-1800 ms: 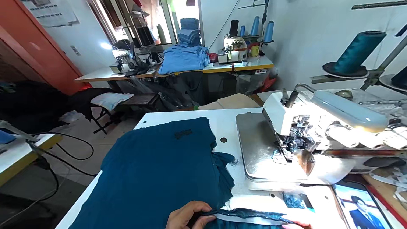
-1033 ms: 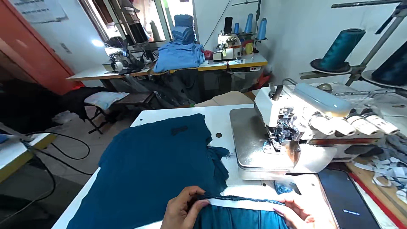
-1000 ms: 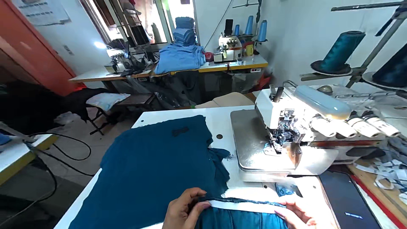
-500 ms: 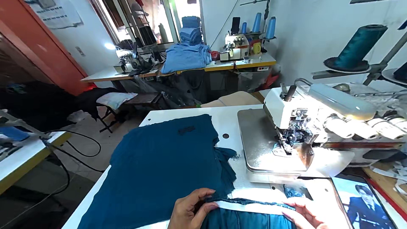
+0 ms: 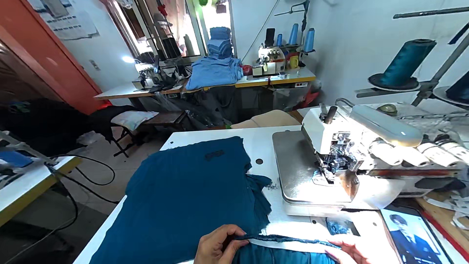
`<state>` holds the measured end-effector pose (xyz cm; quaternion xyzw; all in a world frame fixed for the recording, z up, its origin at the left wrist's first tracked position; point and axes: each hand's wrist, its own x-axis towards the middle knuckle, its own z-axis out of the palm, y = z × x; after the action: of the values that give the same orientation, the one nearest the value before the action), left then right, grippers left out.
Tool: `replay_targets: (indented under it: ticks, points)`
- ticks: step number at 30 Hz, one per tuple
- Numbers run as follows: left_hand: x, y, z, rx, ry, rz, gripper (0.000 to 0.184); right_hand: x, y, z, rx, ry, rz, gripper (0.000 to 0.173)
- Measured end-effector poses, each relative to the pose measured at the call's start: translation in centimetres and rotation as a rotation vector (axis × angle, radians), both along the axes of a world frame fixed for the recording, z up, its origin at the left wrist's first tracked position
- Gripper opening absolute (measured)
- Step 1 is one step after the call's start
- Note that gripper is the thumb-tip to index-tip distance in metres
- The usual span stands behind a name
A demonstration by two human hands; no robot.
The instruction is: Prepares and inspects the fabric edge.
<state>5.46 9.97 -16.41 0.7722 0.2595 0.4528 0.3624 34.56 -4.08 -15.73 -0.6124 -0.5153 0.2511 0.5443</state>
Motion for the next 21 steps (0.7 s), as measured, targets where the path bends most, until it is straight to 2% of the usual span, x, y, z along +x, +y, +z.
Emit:
replay_targets:
  ticks: [6,12,21]
  points:
    - [0.2,0.6,-0.1,0.049,-0.008,0.016,0.014,-0.1,0.2,0.2,0.010,0.015,-0.028,0.019]
    - [0.1,0.2,0.2,0.001,0.064,0.041,0.018,0.0,0.7,-1.1,0.032,-0.028,-0.084,0.022]
    - [-0.1,-0.3,0.6,-0.062,0.010,-0.088,0.014,-0.1,0.0,-0.5,0.127,0.025,0.029,0.011]
